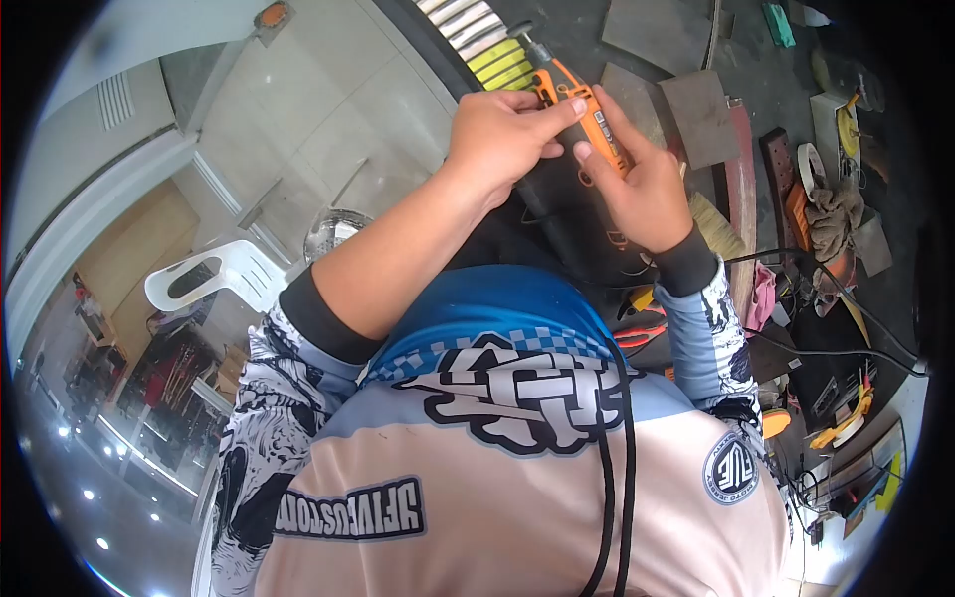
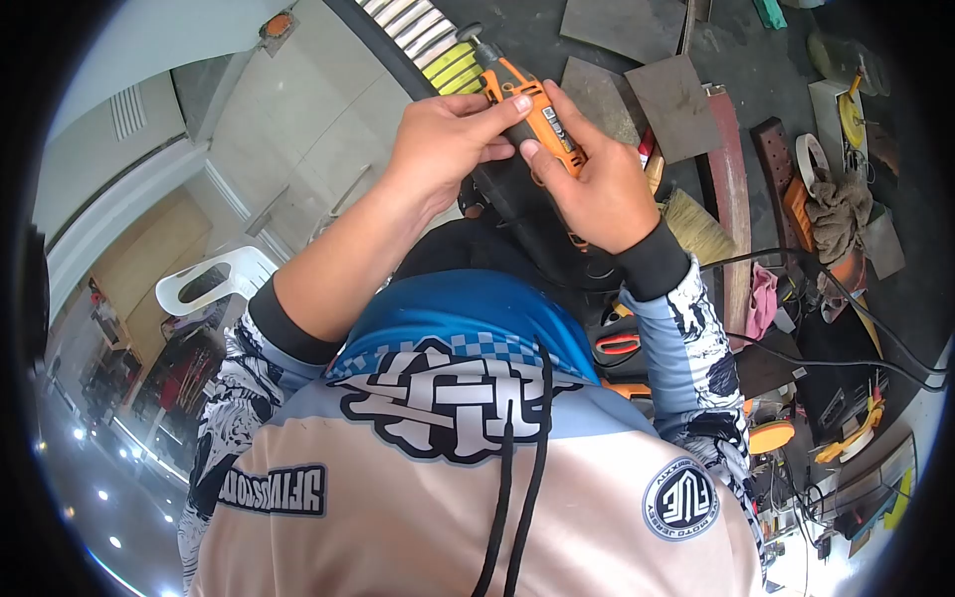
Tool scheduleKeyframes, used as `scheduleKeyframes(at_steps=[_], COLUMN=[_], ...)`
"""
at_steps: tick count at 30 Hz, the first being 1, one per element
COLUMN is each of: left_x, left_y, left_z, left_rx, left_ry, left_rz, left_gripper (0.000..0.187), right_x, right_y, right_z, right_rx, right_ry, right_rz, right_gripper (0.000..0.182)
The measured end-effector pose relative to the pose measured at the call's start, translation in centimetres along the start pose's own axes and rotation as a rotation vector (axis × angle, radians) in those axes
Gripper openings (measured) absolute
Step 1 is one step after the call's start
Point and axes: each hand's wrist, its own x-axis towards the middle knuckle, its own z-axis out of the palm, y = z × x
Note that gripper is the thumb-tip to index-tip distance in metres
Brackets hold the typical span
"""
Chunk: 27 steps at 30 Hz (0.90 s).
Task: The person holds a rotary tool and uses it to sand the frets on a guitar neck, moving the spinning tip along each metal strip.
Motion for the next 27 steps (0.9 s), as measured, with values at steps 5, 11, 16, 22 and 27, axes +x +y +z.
scheduleKeyframes(at_steps=[5,11,16,22,27], left_x=[-0.7,-4.3,-5.4,-4.2,-3.8], left_y=[0.3,-1.6,-4.3,-5.1,-4.3], left_z=[0.6,-0.5,-2.5,-3.2,-3.4], left_rx=[0.022,-0.084,-0.118,-0.171,-0.151], left_ry=[-0.027,-0.017,0.006,0.013,0.000], left_rz=[-0.001,-0.006,-0.044,0.016,-0.012], left_gripper=[0.046,0.048,0.048,0.047,0.045], right_x=[-0.9,-3.6,-4.7,-3.8,-3.0], right_y=[-0.2,0.2,-0.6,-1.3,-0.7], right_z=[-0.3,1.4,3.6,4.0,4.2], right_rx=[0.083,-0.020,-0.160,-0.240,-0.239], right_ry=[0.033,0.051,0.014,0.004,0.024], right_rz=[0.013,-0.151,-0.126,-0.109,-0.153], right_gripper=[0.066,0.067,0.069,0.069,0.068])
